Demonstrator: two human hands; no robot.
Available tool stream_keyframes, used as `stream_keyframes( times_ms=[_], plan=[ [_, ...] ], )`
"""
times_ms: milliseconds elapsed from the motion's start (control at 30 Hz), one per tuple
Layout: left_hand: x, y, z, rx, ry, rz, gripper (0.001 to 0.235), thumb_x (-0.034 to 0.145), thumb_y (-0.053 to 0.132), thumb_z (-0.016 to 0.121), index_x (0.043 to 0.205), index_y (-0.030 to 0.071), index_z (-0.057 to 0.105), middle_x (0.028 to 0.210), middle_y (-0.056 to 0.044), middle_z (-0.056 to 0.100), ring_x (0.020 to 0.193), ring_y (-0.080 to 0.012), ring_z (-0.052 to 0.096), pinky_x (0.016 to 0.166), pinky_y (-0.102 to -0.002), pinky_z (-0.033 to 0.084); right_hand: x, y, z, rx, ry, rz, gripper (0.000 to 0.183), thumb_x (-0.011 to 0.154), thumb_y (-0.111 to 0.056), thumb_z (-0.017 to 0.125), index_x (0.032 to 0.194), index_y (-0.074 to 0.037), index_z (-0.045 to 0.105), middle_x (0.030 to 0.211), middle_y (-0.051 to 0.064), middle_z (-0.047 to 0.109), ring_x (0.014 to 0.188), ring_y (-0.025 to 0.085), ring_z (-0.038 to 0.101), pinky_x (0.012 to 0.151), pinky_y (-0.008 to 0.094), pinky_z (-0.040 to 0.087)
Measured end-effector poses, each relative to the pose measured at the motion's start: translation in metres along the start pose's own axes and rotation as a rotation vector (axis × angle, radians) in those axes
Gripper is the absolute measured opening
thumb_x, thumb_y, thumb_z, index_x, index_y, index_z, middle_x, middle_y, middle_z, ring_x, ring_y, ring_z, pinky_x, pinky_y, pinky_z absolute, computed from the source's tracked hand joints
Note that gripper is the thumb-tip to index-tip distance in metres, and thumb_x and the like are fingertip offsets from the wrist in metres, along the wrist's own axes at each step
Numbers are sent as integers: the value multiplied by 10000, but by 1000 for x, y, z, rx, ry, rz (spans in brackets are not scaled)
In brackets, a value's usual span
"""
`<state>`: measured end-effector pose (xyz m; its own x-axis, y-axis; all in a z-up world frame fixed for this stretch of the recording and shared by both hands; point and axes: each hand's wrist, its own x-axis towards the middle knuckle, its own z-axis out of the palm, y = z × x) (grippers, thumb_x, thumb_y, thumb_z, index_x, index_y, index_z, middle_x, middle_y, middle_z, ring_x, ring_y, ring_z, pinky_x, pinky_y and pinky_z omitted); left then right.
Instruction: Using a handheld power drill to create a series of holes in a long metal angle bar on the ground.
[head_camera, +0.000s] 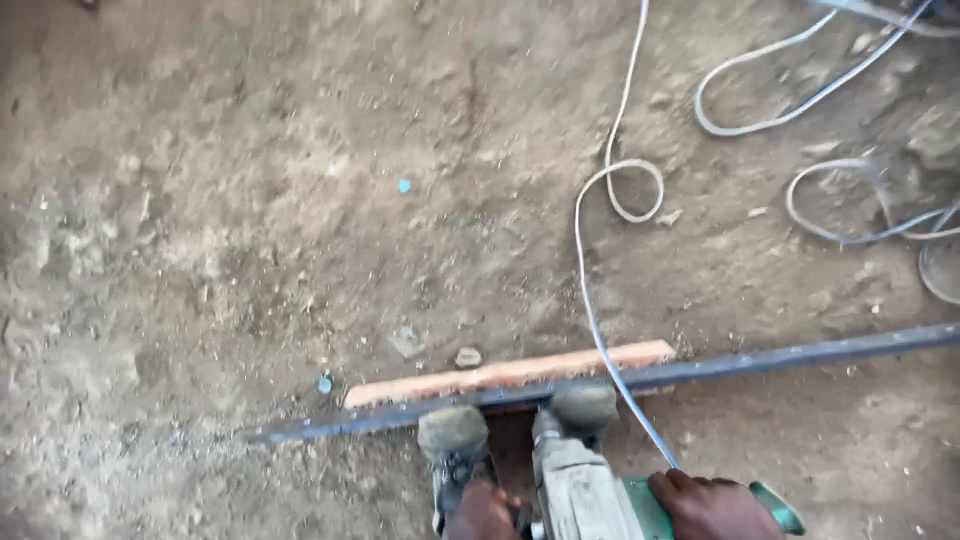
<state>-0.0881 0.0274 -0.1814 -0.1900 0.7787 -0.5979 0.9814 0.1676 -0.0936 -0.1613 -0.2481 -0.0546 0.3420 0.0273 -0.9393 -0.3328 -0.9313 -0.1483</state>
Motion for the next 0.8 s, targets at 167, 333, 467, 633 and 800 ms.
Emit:
stream_keyframes(
  times_ms=[167,333,467,633,800],
  plan=[
    [132,-63,43,1093,-389,492,469,841,508,509,949,80,667,628,-94,740,605,-228,747,511,-372,581,25,36,64,24,-148,-8,464,911,-464,494,1359,-413,384,1288,-44,575,1034,359,704,780,600,568],
    [-38,4,-14,1104,-231,374,83,832,340,678,866,307,746,848,97,766,832,-112,742,654,-285,558,-5,1,-17,26,-230,121,449,899,-428,518,1333,-429,403,1343,-107,578,1174,271,691,900,528,593],
    [-86,44,-45,-60,-121,16,202,713,101,664,632,-69,734,598,-205,689,490,-303,656,490,-432,527,-3,-20,-51,-4,-58,-6,619,751,-138,635,1316,-332,475,1135,-20,686,1067,339,697,856,562,583],
    [-129,31,-75,-141,-170,74,192,746,81,662,605,-46,629,531,-177,607,430,-275,568,413,-418,422,-65,-26,-50,56,-200,121,448,807,-264,586,1229,-340,454,1182,-42,611,1065,334,702,830,569,555],
    [-155,45,-93,-384,-229,114,154,753,-27,637,635,-43,541,525,-179,542,382,-268,501,351,-427,370,-77,-27,-51,38,-53,69,524,748,-218,630,1230,-329,459,1148,-45,633,983,348,726,756,571,576]
  ],
)
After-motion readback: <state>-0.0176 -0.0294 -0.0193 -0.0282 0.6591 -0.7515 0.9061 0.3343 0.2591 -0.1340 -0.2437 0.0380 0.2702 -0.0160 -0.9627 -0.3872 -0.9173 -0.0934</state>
